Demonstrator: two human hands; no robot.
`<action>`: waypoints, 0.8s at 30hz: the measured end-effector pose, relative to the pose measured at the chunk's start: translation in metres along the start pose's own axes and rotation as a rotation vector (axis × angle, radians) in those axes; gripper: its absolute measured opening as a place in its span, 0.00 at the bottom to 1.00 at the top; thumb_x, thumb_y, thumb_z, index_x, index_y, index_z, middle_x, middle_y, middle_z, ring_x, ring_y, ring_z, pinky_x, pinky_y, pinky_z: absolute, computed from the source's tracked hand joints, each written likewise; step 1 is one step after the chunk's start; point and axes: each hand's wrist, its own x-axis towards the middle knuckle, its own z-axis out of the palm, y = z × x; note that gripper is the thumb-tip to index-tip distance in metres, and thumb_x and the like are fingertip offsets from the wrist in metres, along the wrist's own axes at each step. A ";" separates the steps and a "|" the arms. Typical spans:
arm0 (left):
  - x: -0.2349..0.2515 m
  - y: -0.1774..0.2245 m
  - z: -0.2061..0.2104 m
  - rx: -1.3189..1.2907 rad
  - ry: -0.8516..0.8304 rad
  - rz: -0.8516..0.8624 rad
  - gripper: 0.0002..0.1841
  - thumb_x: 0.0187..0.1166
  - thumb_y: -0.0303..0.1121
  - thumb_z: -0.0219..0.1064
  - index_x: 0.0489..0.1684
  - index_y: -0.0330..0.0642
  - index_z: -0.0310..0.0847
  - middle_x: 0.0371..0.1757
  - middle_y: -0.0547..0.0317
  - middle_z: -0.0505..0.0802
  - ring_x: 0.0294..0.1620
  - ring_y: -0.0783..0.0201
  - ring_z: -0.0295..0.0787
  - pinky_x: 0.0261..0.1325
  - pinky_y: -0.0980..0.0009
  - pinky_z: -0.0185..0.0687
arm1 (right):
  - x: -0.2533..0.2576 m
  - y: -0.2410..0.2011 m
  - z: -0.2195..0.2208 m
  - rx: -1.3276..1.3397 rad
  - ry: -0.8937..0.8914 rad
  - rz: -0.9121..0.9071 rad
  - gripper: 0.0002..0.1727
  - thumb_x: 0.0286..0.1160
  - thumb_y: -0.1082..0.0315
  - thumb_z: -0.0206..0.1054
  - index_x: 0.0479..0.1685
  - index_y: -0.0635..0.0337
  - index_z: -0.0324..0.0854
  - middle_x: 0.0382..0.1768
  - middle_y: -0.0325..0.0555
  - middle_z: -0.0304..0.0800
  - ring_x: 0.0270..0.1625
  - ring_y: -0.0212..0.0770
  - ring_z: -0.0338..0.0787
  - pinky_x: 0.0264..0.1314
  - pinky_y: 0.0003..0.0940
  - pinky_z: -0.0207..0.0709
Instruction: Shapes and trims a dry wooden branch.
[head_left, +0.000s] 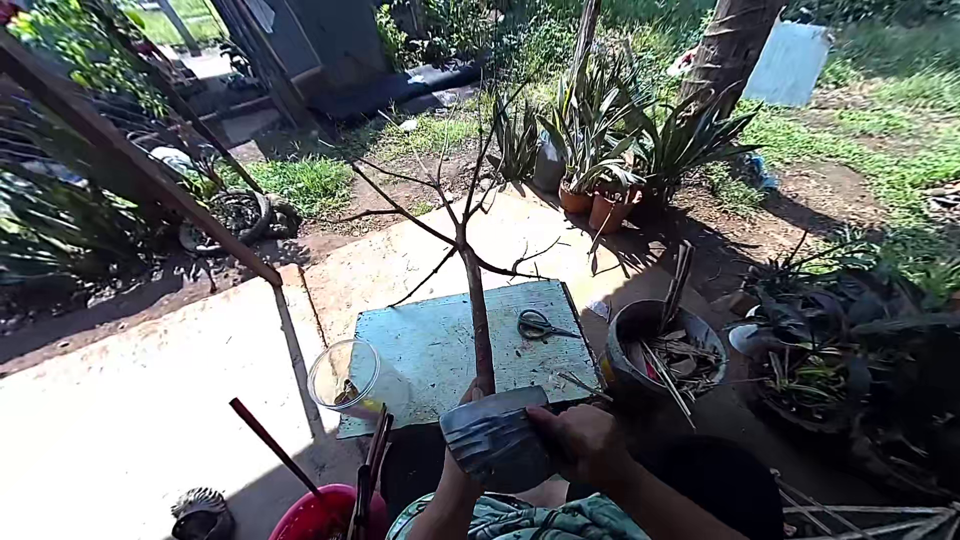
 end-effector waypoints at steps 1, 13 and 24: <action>0.002 -0.005 -0.004 -0.009 -0.038 0.023 0.16 0.93 0.31 0.42 0.69 0.35 0.70 0.43 0.68 0.88 0.43 0.83 0.85 0.52 0.83 0.83 | 0.004 -0.001 0.000 -0.025 -0.024 -0.057 0.26 0.76 0.50 0.60 0.70 0.46 0.87 0.15 0.39 0.80 0.18 0.40 0.81 0.23 0.37 0.74; -0.027 0.005 0.014 -0.126 0.006 -0.247 0.25 0.94 0.35 0.32 0.38 0.39 0.79 0.16 0.56 0.86 0.08 0.70 0.78 0.11 0.77 0.75 | 0.023 0.035 -0.014 -0.031 -0.201 0.022 0.28 0.67 0.58 0.67 0.72 0.48 0.87 0.18 0.44 0.86 0.20 0.45 0.87 0.23 0.44 0.80; -0.043 -0.002 0.012 -0.090 0.010 -0.297 0.25 0.91 0.30 0.34 0.32 0.39 0.80 0.14 0.57 0.86 0.08 0.70 0.79 0.11 0.77 0.75 | 0.019 0.026 -0.024 -0.041 -0.269 -0.047 0.30 0.63 0.58 0.70 0.72 0.47 0.86 0.14 0.41 0.80 0.16 0.43 0.82 0.19 0.42 0.75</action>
